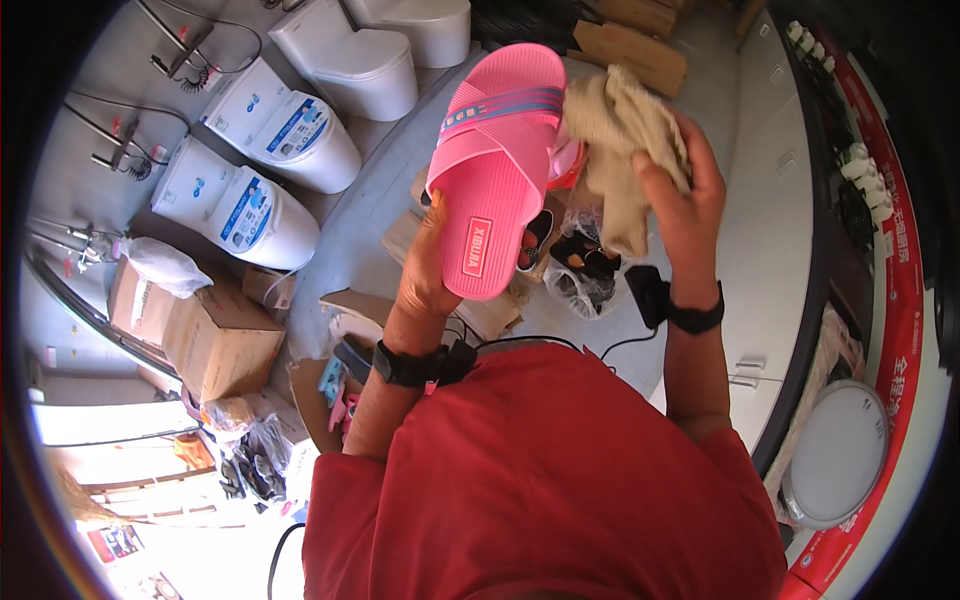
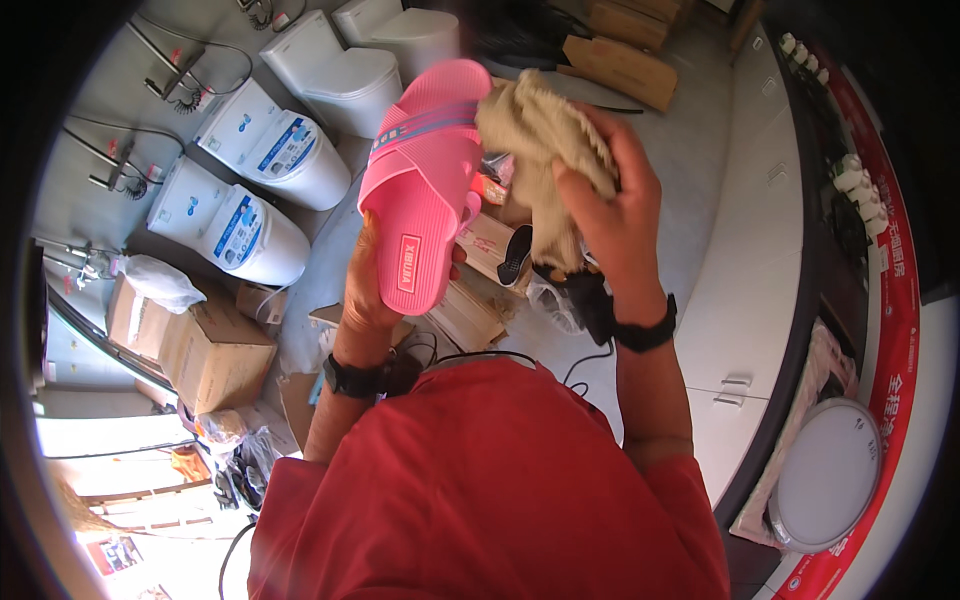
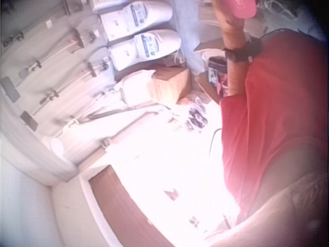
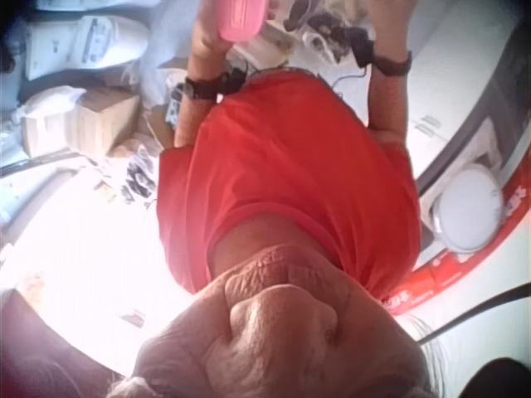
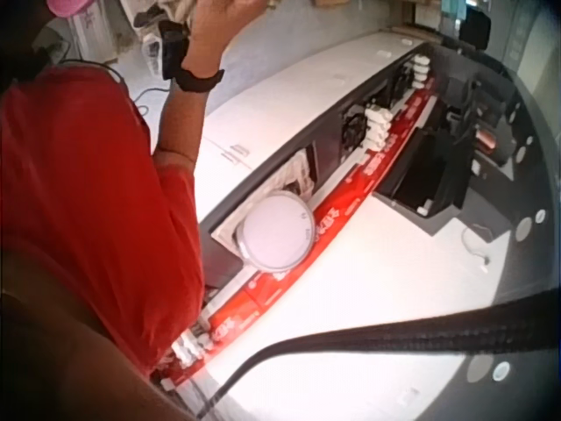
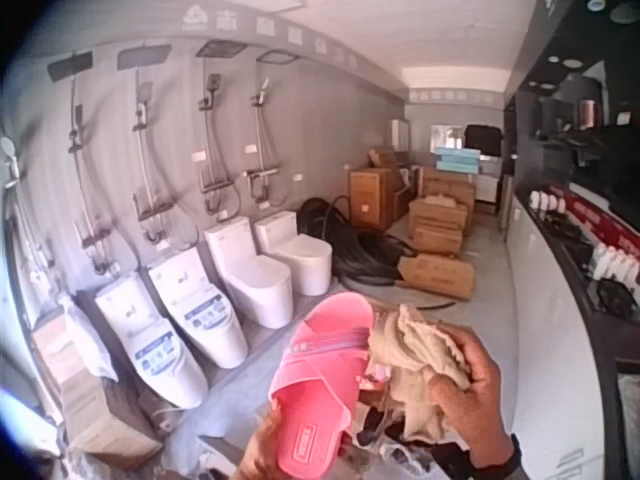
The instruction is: The person cleans a pair of pink sandals with a cloth. They take the sandals from a cardboard box and wipe the footbeds, straps, and soles by hand, handling the items one at a time.
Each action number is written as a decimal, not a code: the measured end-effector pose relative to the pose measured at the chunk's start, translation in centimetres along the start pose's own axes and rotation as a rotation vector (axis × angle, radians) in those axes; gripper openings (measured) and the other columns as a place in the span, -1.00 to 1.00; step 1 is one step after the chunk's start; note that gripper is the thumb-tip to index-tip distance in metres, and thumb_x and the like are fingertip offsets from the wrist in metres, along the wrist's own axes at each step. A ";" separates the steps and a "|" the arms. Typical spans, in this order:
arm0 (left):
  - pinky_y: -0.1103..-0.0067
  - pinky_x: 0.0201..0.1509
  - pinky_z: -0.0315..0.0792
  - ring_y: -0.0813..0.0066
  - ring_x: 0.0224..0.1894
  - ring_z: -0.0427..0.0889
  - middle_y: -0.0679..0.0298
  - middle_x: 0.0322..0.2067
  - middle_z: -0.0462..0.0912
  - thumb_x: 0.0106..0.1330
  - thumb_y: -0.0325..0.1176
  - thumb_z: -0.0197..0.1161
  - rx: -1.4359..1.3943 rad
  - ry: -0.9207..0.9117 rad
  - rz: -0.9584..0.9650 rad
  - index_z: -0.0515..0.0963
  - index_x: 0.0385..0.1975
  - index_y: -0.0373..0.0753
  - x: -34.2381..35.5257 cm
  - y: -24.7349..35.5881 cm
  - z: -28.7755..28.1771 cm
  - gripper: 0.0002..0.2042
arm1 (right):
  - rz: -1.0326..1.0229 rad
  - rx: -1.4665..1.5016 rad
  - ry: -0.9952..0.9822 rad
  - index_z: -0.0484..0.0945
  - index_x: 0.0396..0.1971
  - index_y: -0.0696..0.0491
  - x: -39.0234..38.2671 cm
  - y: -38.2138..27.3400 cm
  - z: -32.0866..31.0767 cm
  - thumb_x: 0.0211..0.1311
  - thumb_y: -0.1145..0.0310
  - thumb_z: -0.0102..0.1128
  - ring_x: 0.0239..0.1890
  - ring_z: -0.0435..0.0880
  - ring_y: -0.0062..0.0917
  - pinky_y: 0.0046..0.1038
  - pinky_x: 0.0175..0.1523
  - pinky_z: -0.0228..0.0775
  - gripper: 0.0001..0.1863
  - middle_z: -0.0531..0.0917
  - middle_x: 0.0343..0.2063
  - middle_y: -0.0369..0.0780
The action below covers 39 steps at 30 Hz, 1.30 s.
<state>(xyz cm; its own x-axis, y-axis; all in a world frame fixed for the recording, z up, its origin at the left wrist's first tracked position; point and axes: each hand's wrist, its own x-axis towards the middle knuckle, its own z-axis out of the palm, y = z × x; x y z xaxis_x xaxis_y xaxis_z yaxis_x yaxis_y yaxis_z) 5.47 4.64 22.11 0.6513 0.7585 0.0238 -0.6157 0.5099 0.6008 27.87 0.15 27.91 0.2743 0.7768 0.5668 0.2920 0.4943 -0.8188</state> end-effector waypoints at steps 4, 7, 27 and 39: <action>0.35 -0.24 0.56 0.06 -0.23 0.59 -0.06 -0.12 0.49 0.29 0.15 -0.19 -0.090 -0.074 -0.070 0.17 0.12 -0.34 0.1 -0.5 -0.1 -0.35 | -0.125 -0.002 0.044 0.38 -0.02 0.19 0.6 1.8 1.3 0.08 0.54 0.11 -0.09 0.45 -0.64 -0.61 0.04 0.24 -0.60 0.51 -0.14 -0.28; 0.33 -0.25 0.57 0.07 -0.23 0.59 -0.05 -0.10 0.49 0.29 0.15 -0.18 -0.095 -0.048 -0.076 0.16 0.14 -0.33 0.1 -0.9 0.0 -0.35 | -0.263 -0.010 -0.022 0.41 -0.07 0.18 -0.9 1.5 3.0 -0.01 0.57 0.08 -0.02 0.43 -0.52 -0.49 0.08 0.24 -0.60 0.48 -0.08 -0.22; 0.38 0.02 0.43 0.17 -0.04 0.50 0.04 -0.01 0.44 0.29 0.20 -0.25 -0.178 0.056 0.038 0.19 0.14 -0.32 0.6 -0.7 0.2 -0.32 | -0.275 -0.120 -0.147 0.46 -0.12 0.11 -5.1 0.9 4.2 -0.16 0.54 0.12 -0.07 0.49 -0.39 -0.44 0.01 0.32 -0.56 0.50 -0.12 -0.14; 0.35 -0.11 0.51 0.11 -0.14 0.56 -0.02 -0.07 0.49 0.29 0.19 -0.23 -0.150 0.227 0.125 0.23 0.11 -0.36 0.5 -0.4 0.9 -0.32 | -0.137 -0.101 -0.225 0.44 -0.13 0.15 -4.8 1.8 3.2 -0.17 0.53 0.12 -0.03 0.47 -0.36 -0.43 0.08 0.26 -0.55 0.50 -0.11 -0.14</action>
<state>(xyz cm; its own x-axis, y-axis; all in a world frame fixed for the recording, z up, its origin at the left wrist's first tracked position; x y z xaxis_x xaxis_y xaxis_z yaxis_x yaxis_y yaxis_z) 6.38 4.48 22.59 0.4612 0.8817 -0.0992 -0.7543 0.4485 0.4794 24.10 -1.44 23.45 0.0186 0.7783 0.6276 0.4054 0.5679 -0.7163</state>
